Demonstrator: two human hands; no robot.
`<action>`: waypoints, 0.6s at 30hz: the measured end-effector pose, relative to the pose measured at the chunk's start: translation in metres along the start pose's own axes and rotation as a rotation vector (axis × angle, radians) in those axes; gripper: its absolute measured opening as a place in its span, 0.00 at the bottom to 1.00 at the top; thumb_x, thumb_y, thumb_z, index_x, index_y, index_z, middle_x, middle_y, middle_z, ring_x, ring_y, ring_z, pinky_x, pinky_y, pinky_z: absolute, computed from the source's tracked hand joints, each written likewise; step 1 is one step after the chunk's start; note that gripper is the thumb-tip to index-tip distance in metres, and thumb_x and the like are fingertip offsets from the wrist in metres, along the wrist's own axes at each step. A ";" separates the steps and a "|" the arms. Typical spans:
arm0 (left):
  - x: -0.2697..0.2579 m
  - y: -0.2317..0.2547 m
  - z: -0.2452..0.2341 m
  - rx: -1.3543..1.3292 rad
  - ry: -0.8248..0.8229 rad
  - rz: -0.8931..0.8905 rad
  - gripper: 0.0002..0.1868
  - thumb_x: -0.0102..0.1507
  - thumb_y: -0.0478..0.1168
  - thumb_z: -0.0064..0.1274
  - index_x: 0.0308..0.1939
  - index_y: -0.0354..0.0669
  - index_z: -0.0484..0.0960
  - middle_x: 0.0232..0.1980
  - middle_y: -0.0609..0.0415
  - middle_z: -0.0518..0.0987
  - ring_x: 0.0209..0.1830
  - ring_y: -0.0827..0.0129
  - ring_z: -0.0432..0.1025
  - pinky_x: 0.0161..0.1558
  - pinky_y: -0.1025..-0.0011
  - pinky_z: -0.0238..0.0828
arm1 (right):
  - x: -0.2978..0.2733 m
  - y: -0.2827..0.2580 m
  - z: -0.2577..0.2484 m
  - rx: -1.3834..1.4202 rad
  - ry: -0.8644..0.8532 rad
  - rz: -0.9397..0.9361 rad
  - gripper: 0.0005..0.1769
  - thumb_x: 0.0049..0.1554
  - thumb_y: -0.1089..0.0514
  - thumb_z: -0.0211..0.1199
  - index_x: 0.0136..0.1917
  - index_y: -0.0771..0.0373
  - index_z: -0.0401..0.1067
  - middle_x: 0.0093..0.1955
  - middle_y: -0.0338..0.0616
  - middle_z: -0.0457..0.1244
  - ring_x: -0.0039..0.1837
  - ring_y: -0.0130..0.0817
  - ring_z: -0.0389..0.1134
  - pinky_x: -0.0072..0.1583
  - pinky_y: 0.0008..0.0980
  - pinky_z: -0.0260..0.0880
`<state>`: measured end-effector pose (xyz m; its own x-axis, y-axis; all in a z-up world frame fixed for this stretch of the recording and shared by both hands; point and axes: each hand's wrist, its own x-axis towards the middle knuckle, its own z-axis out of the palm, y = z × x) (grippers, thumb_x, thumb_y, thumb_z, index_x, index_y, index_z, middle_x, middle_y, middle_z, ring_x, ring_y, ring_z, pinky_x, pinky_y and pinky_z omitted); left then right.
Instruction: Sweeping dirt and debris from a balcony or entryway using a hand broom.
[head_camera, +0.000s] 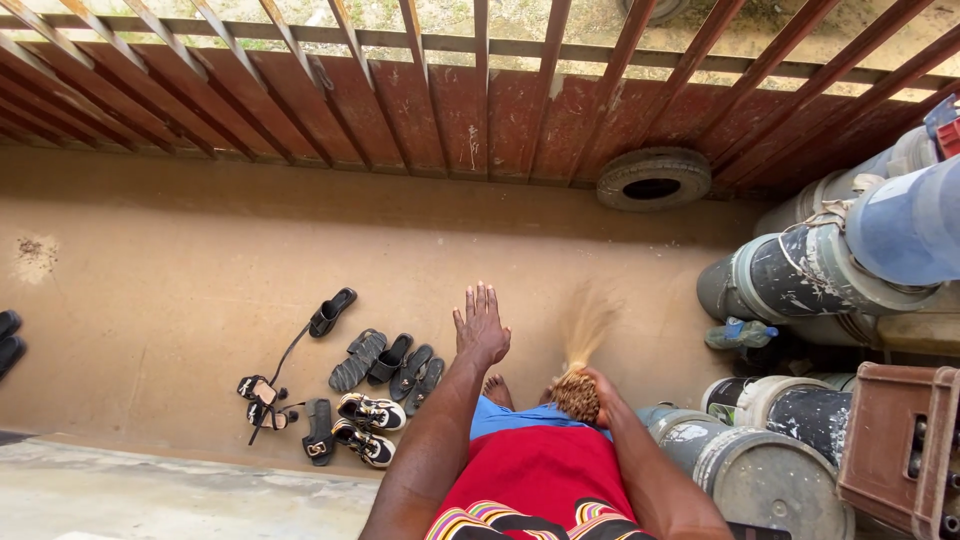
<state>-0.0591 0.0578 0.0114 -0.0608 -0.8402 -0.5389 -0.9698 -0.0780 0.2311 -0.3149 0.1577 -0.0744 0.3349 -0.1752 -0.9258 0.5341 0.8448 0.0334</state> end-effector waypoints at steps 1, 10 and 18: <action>-0.002 0.001 -0.001 0.000 -0.004 -0.001 0.52 0.65 0.54 0.51 0.82 0.42 0.36 0.86 0.48 0.33 0.86 0.52 0.27 0.77 0.39 0.33 | 0.012 0.008 -0.008 0.002 0.002 0.003 0.29 0.58 0.45 0.45 0.56 0.72 0.70 0.47 0.60 0.71 0.47 0.51 0.75 0.49 0.50 0.79; -0.002 0.020 0.006 -0.032 -0.015 -0.007 0.51 0.65 0.54 0.51 0.82 0.42 0.38 0.86 0.50 0.33 0.86 0.54 0.27 0.78 0.39 0.32 | -0.008 0.004 0.000 -0.375 -0.106 -0.008 0.24 0.59 0.52 0.58 0.68 0.55 0.69 0.45 0.56 0.71 0.43 0.46 0.75 0.46 0.45 0.80; -0.004 0.036 0.011 0.001 -0.024 -0.001 0.52 0.66 0.54 0.51 0.82 0.42 0.35 0.86 0.48 0.33 0.86 0.52 0.27 0.77 0.39 0.34 | -0.041 -0.023 -0.023 -0.184 0.007 -0.379 0.24 0.58 0.50 0.52 0.69 0.48 0.62 0.49 0.53 0.68 0.45 0.49 0.73 0.47 0.53 0.78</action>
<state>-0.0968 0.0644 0.0128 -0.0650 -0.8271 -0.5582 -0.9702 -0.0786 0.2294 -0.3585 0.1567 -0.0457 0.1355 -0.4879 -0.8623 0.4711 0.7974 -0.3771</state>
